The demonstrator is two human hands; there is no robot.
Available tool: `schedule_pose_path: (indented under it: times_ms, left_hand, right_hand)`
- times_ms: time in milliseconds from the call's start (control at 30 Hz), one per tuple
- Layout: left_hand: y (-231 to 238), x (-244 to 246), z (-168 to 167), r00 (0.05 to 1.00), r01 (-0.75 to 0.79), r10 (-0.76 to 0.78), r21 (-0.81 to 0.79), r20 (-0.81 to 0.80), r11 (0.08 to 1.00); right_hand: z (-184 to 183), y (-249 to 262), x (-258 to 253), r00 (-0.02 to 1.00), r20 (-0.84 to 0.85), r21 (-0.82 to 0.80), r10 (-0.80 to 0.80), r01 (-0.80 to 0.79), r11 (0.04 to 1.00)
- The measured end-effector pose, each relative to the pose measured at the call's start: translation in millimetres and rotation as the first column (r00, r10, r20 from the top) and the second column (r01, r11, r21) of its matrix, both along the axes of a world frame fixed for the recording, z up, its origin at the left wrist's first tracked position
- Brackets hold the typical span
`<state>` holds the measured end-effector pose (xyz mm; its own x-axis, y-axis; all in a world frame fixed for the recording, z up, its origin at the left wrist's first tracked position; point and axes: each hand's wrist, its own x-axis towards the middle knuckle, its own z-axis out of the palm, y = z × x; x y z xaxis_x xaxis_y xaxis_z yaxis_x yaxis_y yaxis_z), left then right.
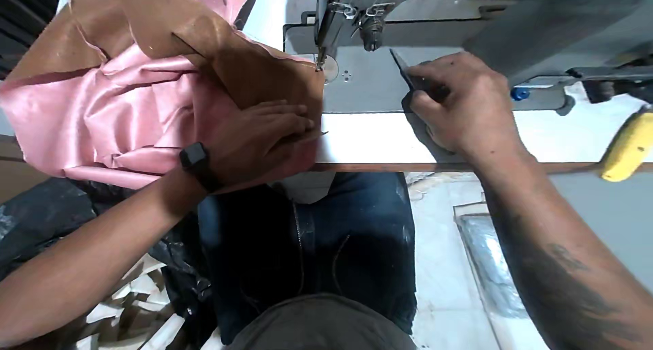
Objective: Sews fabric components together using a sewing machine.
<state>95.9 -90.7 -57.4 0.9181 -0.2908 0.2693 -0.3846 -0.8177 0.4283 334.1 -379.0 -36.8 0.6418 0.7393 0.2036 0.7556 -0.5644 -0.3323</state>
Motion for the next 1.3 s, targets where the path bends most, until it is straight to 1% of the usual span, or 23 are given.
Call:
schedule_pose_path:
  times_ms: [100,167,233,300,333,367,433,467,500,533,567,600,633,667,700,767,867,933,1000,1067,1167,1233,1300]
  left_hand:
    - [-0.2,-0.6,-0.8,1.000,0.004,-0.004,-0.003,0.009,1.000]
    - [0.2,-0.4,-0.2,1.000,0.007,-0.007,-0.009,0.011,1.000]
    - [1.9,-0.6,-0.9,1.000,0.012,-0.012,-0.034,0.003,0.999]
    - [1.9,-1.5,2.1,0.999,-0.012,0.016,-0.088,0.036,0.996]
    - [1.1,-3.5,6.1,0.997,-0.041,0.048,-0.109,0.066,0.993]
    - [0.0,-7.5,12.5,0.992,-0.068,0.081,-0.128,0.098,0.989]
    - [0.4,-24.6,28.1,0.981,-0.118,0.144,-0.188,0.132,0.975]
    - [4.3,-37.8,35.2,0.976,-0.144,0.180,-0.253,0.125,0.957]
    - [10.6,-52.9,39.3,0.962,-0.199,0.246,-0.315,0.117,0.928]
    - [18.1,-69.3,39.7,0.927,-0.301,0.359,-0.358,0.106,0.884]
    - [26.7,-84.8,36.1,0.869,-0.432,0.490,-0.368,0.077,0.824]
    - [38.7,-96.2,31.6,0.803,-0.558,0.596,-0.314,0.029,0.768]
    - [53.7,-102.5,28.5,0.749,-0.655,0.661,-0.189,-0.039,0.732]
    - [68.5,-104.1,25.7,0.708,-0.704,0.697,-0.027,-0.115,0.710]
    - [82.2,-104.1,22.7,0.697,-0.687,0.695,0.114,-0.176,0.717]
    - [95.8,-99.7,20.3,0.687,-0.642,0.693,0.263,-0.219,0.720]
    - [96.3,-95.8,26.4,0.654,-0.610,0.715,0.387,-0.246,0.691]
    - [93.1,-94.4,31.9,0.635,-0.572,0.720,0.455,-0.281,0.682]
    - [88.1,-92.4,44.0,0.617,-0.531,0.708,0.482,-0.343,0.697]
    - [89.8,-88.3,59.1,0.600,-0.496,0.725,0.553,-0.339,0.669]
    - [106.6,-77.1,81.4,0.623,-0.439,0.752,0.699,-0.216,0.564]
    - [120.1,-74.3,84.7,0.650,-0.411,0.722,0.689,-0.237,0.597]
    - [136.5,-80.8,75.5,0.661,-0.380,0.667,0.613,-0.344,0.693]
  right_hand:
    - [1.9,-3.6,-13.1,0.999,0.022,0.081,-0.033,0.031,0.996]
    - [7.8,-6.1,-41.1,0.999,0.014,0.244,-0.040,0.035,0.969]
    - [5.0,-8.4,-92.9,0.996,-0.083,0.442,0.017,0.021,0.897]
    - [-15.0,-7.3,-160.8,0.951,-0.298,0.606,0.088,0.117,0.787]
    - [-30.6,-4.4,-191.6,0.894,-0.432,0.634,0.122,0.205,0.745]
    - [-47.0,0.5,-216.7,0.806,-0.572,0.616,0.150,0.302,0.728]
    - [-74.2,15.2,-246.2,0.569,-0.809,0.464,0.146,0.467,0.753]
    - [-83.7,24.5,-251.5,0.443,-0.883,0.390,0.153,0.514,0.764]
    - [-90.4,35.0,-252.6,0.354,-0.919,0.353,0.175,0.536,0.767]
    - [-93.1,45.2,-253.8,0.307,-0.929,0.348,0.205,0.539,0.767]
    - [-93.2,53.9,-257.0,0.306,-0.920,0.379,0.246,0.531,0.758]
    - [-92.6,62.2,-261.1,0.325,-0.899,0.429,0.293,0.528,0.733]
    - [-91.0,69.1,-265.2,0.343,-0.882,0.465,0.322,0.531,0.708]
    - [-88.8,73.2,-269.8,0.340,-0.881,0.471,0.330,0.550,0.690]
    - [-87.2,74.9,-274.7,0.325,-0.887,0.461,0.329,0.569,0.681]
    - [-89.2,80.7,-281.0,0.281,-0.900,0.434,0.332,0.637,0.637]
    - [-98.4,94.3,-282.9,0.198,-0.887,0.423,0.417,0.709,0.564]
    - [-98.8,101.5,-284.4,0.186,-0.885,0.416,0.427,0.726,0.547]
    - [-93.0,101.1,-285.3,0.165,-0.917,0.368,0.363,0.700,0.612]
    - [-77.8,94.1,-288.5,0.128,-0.943,0.312,0.307,0.662,0.682]
    - [-32.7,65.5,-291.5,0.034,-0.885,0.386,0.464,0.608,0.694]
    - [-26.2,48.8,-292.5,0.004,-0.856,0.420,0.517,0.589,0.690]
    - [-50.5,39.0,-296.8,0.005,-0.868,0.407,0.496,0.580,0.706]
